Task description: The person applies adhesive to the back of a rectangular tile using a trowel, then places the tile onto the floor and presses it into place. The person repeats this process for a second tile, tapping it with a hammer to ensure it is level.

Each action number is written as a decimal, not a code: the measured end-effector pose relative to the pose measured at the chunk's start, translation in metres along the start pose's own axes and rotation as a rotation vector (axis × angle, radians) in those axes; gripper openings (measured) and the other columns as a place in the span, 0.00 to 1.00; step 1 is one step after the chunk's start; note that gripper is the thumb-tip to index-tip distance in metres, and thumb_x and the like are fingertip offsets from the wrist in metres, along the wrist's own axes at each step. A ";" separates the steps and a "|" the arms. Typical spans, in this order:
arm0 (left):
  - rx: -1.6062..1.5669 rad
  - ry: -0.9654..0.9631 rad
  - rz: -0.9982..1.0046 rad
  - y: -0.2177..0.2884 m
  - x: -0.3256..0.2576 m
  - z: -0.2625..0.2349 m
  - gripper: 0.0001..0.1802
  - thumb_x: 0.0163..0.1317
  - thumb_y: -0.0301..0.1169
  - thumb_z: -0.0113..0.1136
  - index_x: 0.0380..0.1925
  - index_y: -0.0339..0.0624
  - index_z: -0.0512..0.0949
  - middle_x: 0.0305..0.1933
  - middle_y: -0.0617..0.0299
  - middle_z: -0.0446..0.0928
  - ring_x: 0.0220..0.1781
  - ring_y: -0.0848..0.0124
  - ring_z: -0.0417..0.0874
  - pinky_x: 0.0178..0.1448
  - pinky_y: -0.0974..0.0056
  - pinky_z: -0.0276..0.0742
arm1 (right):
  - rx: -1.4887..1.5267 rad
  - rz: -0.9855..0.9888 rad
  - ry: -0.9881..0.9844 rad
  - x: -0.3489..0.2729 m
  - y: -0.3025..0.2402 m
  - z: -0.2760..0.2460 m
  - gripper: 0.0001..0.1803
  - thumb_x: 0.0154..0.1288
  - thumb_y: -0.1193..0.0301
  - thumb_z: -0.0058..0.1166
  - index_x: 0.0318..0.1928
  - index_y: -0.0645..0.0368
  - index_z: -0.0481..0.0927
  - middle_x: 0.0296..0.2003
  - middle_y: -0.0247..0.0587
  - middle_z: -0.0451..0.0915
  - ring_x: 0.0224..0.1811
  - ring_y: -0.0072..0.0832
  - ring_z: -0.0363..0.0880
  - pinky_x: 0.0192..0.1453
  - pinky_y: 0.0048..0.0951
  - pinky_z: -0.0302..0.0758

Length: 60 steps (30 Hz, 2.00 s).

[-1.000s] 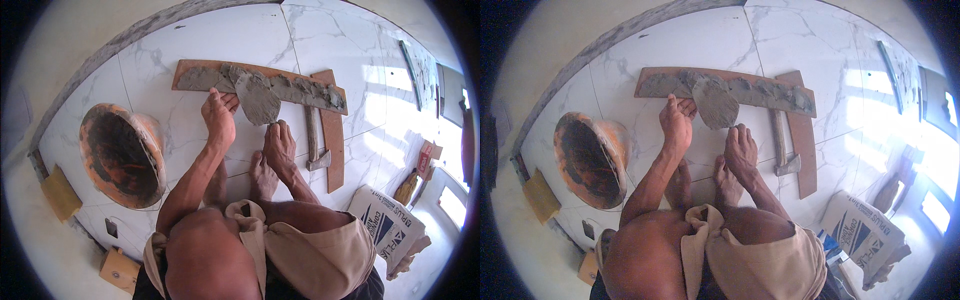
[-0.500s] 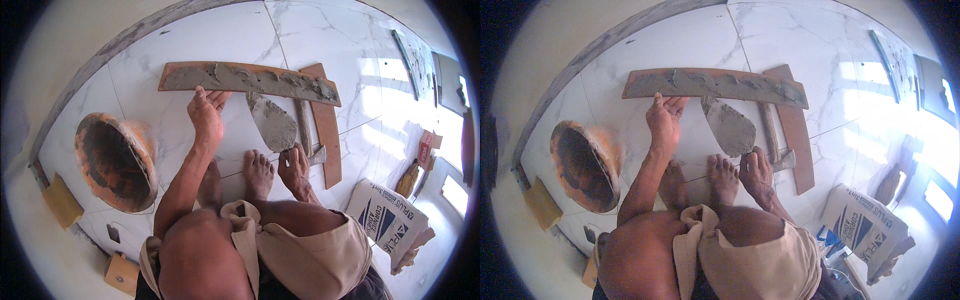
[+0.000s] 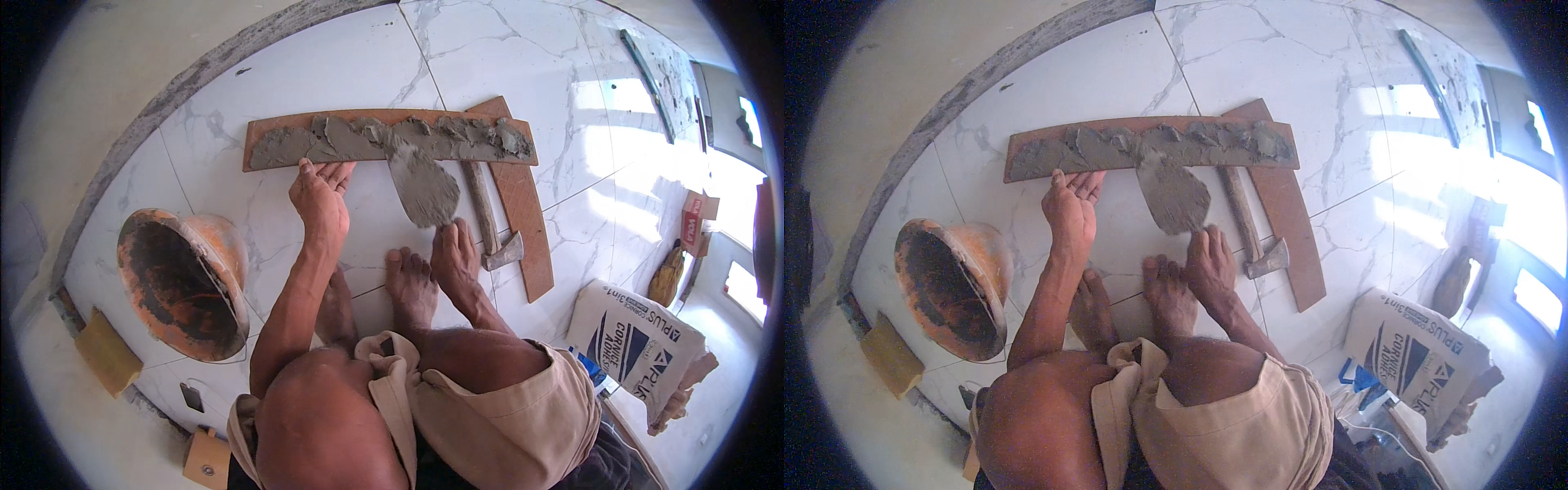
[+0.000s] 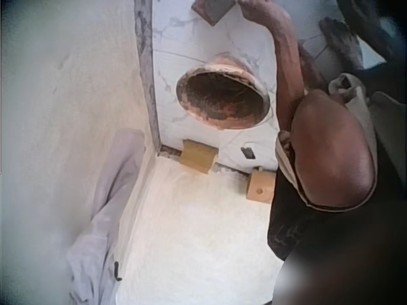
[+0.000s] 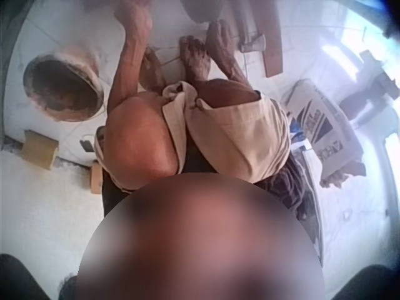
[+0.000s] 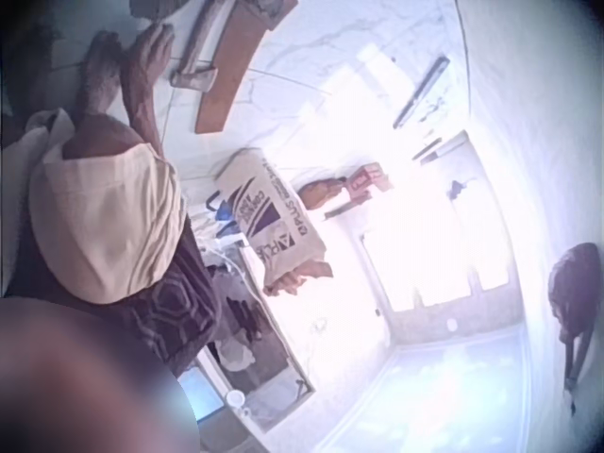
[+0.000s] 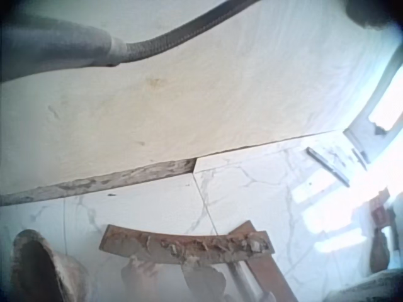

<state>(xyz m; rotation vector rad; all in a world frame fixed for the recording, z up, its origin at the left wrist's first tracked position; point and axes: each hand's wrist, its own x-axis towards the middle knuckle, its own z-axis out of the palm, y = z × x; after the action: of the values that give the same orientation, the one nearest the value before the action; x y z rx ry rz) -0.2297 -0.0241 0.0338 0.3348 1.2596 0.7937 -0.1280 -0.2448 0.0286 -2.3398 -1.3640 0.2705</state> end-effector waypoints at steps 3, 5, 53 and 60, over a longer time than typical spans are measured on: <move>0.002 -0.014 0.004 -0.003 -0.002 0.004 0.28 0.82 0.40 0.31 0.56 0.18 0.66 0.58 0.32 0.75 0.60 0.46 0.81 0.71 0.49 0.72 | -0.009 0.059 -0.018 -0.040 0.016 -0.021 0.10 0.63 0.78 0.59 0.41 0.62 0.71 0.38 0.51 0.74 0.39 0.51 0.78 0.39 0.47 0.77; 0.007 -0.041 0.046 -0.001 -0.003 0.000 0.28 0.82 0.40 0.32 0.55 0.19 0.67 0.57 0.33 0.76 0.59 0.47 0.82 0.70 0.49 0.73 | 0.045 0.118 -0.013 -0.054 0.019 -0.033 0.12 0.62 0.77 0.61 0.42 0.62 0.72 0.37 0.50 0.76 0.38 0.49 0.80 0.38 0.45 0.78; -0.210 -0.014 0.101 -0.034 0.012 -0.011 0.28 0.80 0.50 0.40 0.41 0.31 0.71 0.38 0.51 0.82 0.38 0.68 0.85 0.45 0.64 0.84 | 0.026 -0.686 -0.349 0.176 -0.189 -0.170 0.16 0.64 0.77 0.61 0.51 0.70 0.78 0.33 0.49 0.79 0.30 0.46 0.80 0.35 0.39 0.75; -0.126 -0.010 0.102 -0.049 0.016 -0.002 0.27 0.80 0.49 0.41 0.41 0.31 0.71 0.36 0.51 0.82 0.37 0.66 0.86 0.45 0.63 0.84 | -0.492 -1.303 -0.449 0.186 -0.349 -0.114 0.10 0.59 0.72 0.65 0.41 0.61 0.85 0.30 0.41 0.83 0.31 0.35 0.86 0.32 0.36 0.81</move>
<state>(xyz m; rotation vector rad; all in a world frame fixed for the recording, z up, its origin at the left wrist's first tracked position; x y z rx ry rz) -0.2131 -0.0481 -0.0092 0.3026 1.1846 0.9532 -0.2662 0.0378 0.2934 -1.1927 -3.0715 0.0353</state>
